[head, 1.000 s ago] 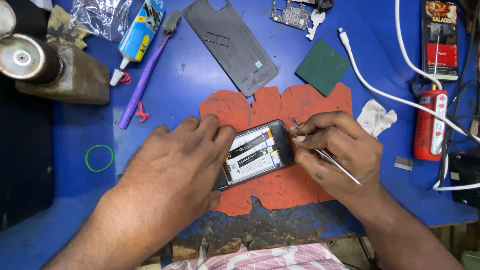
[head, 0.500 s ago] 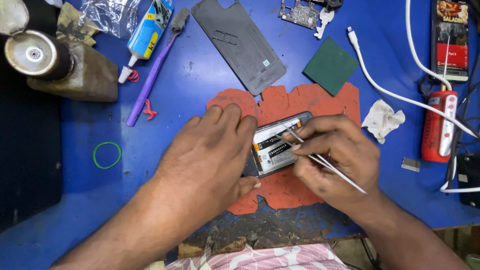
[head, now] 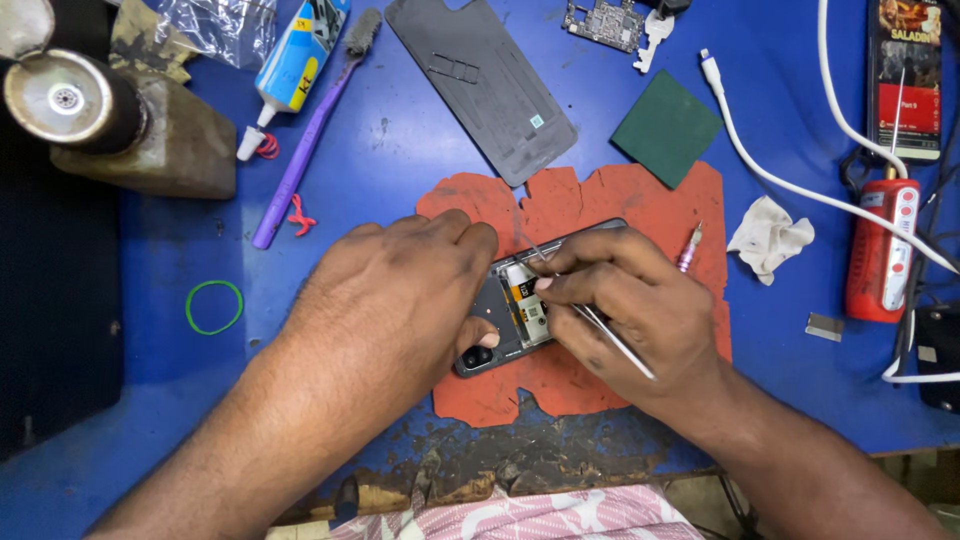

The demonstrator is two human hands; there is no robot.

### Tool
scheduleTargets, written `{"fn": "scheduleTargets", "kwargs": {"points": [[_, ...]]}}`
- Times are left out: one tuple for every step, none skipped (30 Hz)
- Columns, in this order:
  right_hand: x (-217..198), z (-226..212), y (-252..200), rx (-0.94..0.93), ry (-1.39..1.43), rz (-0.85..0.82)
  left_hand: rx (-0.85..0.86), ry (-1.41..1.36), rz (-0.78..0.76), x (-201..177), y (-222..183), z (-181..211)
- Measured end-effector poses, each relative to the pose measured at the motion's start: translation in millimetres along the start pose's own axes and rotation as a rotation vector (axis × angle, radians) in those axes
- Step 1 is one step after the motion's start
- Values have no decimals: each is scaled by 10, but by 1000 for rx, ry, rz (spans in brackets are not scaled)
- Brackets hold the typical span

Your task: The person uses a screwdriver and tweezers to disassemble and manipulate internal components of a mobile phone on a workbench.

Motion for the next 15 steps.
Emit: {"fn": "scheduleTargets", "kwargs": {"points": [[-10, -15, -14, -14, 11, 19, -5, 4, -10, 6, 3, 3], [-11, -35, -20, -33, 22, 35, -14, 9, -18, 5, 3, -2], [-15, -51, -20, -53, 34, 52, -4, -9, -5, -12, 13, -2], [1, -54, -14, -55, 29, 32, 4, -30, 4, -23, 21, -4], [11, -55, -6, -57, 23, 12, 12, -51, 13, -32, 18, -2], [16, -57, -2, -58, 14, -4, 4, -52, 0, -26, 14, -7], [16, -57, 1, -56, 26, -9, -5, -54, -13, -16, 12, -13], [13, -55, 5, -54, 35, -12, -11, -55, -25, -1, 21, -19], [9, -54, 7, -52, 44, -15, -5, -47, -17, 7, 25, -17], [2, -44, 7, -35, 44, -6, -3, -39, -11, 22, 15, -21], [-3, -34, 4, -19, 44, 4, -1, -31, -5, 37, 5, -31], [-8, -21, -3, -1, 43, 14, 1, -33, -7, 57, 0, -45], [-21, -9, -14, 11, 49, 24, 4, -35, -9, 75, -1, -57], [-48, 7, -31, 24, 51, 35, 9, -36, -10, 86, 5, -64], [-78, 25, -49, 36, 54, 47, 15, -37, -6, 89, 2, -66]]}}
Point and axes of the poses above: each hand's wrist, its own y-axis towards the middle knuckle, its own x-axis out of the palm, z = x × y, the point moved 7 cm from there along y, towards the middle knuckle, and after that the axes turned 10 degrees about -z, right-handed, at the moved point
